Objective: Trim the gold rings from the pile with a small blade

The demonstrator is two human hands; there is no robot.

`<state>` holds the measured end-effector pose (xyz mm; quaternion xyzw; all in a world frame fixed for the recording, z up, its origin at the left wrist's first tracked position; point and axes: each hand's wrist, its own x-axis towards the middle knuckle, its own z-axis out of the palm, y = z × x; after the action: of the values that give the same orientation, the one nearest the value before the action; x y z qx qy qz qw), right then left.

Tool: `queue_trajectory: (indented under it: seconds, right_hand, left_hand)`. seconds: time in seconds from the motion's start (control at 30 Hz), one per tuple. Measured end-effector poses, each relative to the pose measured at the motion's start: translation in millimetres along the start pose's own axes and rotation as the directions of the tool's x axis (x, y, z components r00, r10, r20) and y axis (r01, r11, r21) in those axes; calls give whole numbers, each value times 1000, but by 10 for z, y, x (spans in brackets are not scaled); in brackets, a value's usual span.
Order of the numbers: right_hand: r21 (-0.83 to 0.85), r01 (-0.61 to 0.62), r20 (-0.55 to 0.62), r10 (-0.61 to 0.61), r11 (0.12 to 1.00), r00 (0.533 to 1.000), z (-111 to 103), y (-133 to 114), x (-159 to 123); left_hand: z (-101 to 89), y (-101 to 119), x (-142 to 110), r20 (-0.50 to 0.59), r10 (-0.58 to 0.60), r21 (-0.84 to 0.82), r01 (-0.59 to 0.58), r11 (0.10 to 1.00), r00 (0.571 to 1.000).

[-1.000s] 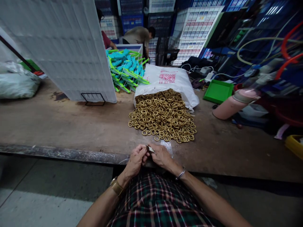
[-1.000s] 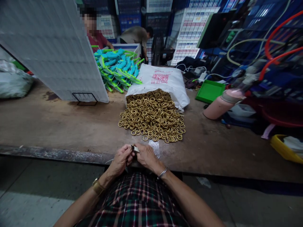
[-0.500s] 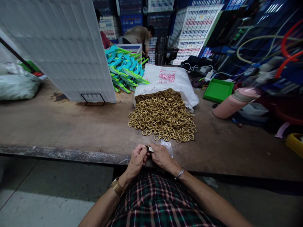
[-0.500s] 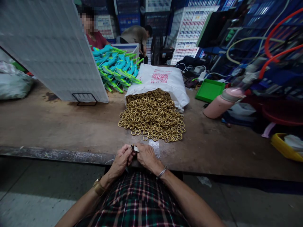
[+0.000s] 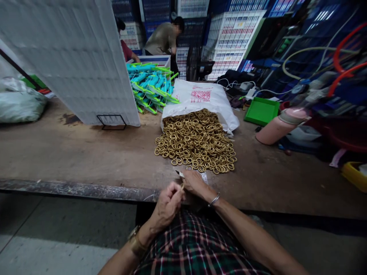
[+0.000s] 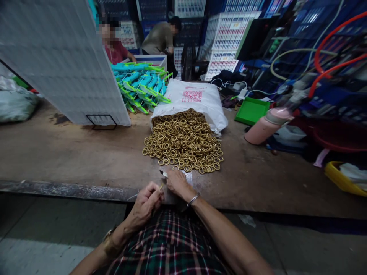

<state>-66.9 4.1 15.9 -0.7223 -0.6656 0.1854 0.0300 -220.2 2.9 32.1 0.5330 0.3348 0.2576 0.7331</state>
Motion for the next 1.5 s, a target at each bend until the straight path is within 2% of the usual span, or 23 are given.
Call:
queue_trajectory:
  seconds: [0.1, 0.27, 0.37, 0.53, 0.6, 0.7, 0.77, 0.83, 0.9, 0.97, 1.03, 1.1, 1.2, 1.37, 1.43, 1.5]
  right_hand:
    - [-11, -43, -52, 43, 999, 998, -5, -14, 108]
    - [-5, -19, -216, 18, 1000, 976, 80, -99, 261]
    - [-52, -39, -211, 27, 998, 977, 91, -149, 327]
    - [-100, -111, -170, 93, 989, 981, 53, -200, 366]
    - [-76, -100, -176, 86, 992, 981, 73, -181, 369]
    - [20, -43, -185, 45, 999, 982, 121, -109, 362]
    - [134, 8, -194, 18, 991, 981, 116, -62, 333]
    - [296, 83, -203, -22, 952, 979, 59, -40, 274]
    - [479, 157, -187, -74, 864, 980, -34, -43, 189]
    - [633, 195, -153, -126, 749, 980, -125, -54, 99]
    - [752, 180, -103, -157, 634, 982, -178, -53, 23]
    - [844, 97, -18, -153, 528, 988, -185, -30, -27]
    - [909, -51, 115, -130, 414, 985, -143, 26, -63]
    - [936, -159, 189, -67, 315, 980, -52, 55, -76]
    - [933, -172, 189, -22, 316, 982, -10, 40, -62]
    - [915, -183, 187, 23, 359, 982, 31, 26, -36]
  left_hand:
    - [-8, 86, -35, 49, -43, -152, 50, 987, 998]
    - [-129, 69, 37, -55, -163, -369, 132, 920, 985]
    - [-163, 31, 59, -94, -201, -473, 134, 871, 975]
    - [-226, -38, 81, -12, -286, -646, 211, 734, 958]
    - [-260, -64, 95, -3, -303, -699, 214, 682, 953]
    - [-287, -81, 117, -73, -393, -723, 223, 654, 917]
    - [-285, -81, 139, -137, -406, -684, 210, 699, 904]
    - [-274, -84, 175, -188, -310, -575, 151, 804, 932]
    - [-259, -101, 229, -238, -174, -382, 72, 921, 956]
    - [-244, -135, 292, -252, -64, -164, 23, 986, 966]
    - [-232, -182, 347, -208, 2, -23, -7, 1000, 978]
    - [-224, -227, 384, -175, 37, 29, -32, 999, 984]
    - [-221, -258, 406, -234, 74, 78, -57, 995, 969]
    - [-202, -245, 418, -278, 142, 226, -79, 971, 950]
    - [-181, -270, 428, -272, 171, 276, -93, 957, 947]
    - [-154, -319, 443, -232, 210, 327, -128, 936, 950]
